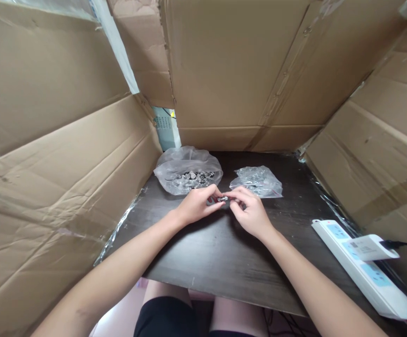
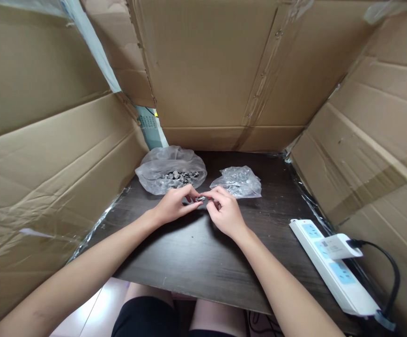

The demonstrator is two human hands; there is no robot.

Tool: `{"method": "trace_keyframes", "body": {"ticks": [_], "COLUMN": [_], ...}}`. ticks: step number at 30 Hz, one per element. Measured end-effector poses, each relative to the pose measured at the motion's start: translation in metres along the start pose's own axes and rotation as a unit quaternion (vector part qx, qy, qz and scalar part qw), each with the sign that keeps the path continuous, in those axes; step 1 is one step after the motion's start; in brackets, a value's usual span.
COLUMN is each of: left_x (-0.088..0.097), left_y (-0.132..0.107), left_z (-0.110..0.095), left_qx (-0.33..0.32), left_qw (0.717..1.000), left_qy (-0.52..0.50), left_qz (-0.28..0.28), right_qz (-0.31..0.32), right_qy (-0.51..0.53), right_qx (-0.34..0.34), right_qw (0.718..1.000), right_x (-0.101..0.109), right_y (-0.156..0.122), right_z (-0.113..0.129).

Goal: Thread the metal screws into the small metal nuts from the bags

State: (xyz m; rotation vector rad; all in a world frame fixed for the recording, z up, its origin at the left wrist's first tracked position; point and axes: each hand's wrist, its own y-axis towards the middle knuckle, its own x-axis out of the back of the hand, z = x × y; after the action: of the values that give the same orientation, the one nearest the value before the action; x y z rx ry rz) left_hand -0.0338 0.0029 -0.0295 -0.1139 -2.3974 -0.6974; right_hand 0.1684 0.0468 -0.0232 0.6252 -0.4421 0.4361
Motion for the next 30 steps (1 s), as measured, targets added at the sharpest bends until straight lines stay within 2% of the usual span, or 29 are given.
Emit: {"method": "trace_keyframes", "body": {"ticks": [8,13,22,30], "left_x": [0.0031,0.0025,0.0029,0.0036], "left_y": [0.0012,0.0012,0.0018,0.0016], "left_z": [0.0022,0.0022,0.0027,0.0016], "left_qx": [0.038,0.024,0.019,0.015], "left_qw": [0.999,1.000,1.000,1.000], "left_qy": [0.013,0.000,0.003,-0.009], "left_qz": [0.003,-0.001,-0.008,0.011], "right_qz": [-0.005,-0.023,0.039,0.025], "right_qy": [-0.006,-0.009,-0.013,-0.005], "right_qx": [-0.009,-0.012,-0.027,-0.054], "right_qw": [1.000,1.000,0.999,0.998], "right_x": [-0.0004,0.0011,-0.0027,-0.0020], "right_y": [-0.0001,0.0005,-0.0004,-0.0003], "right_z": [-0.0016,0.0025,-0.0052,0.0000]}}
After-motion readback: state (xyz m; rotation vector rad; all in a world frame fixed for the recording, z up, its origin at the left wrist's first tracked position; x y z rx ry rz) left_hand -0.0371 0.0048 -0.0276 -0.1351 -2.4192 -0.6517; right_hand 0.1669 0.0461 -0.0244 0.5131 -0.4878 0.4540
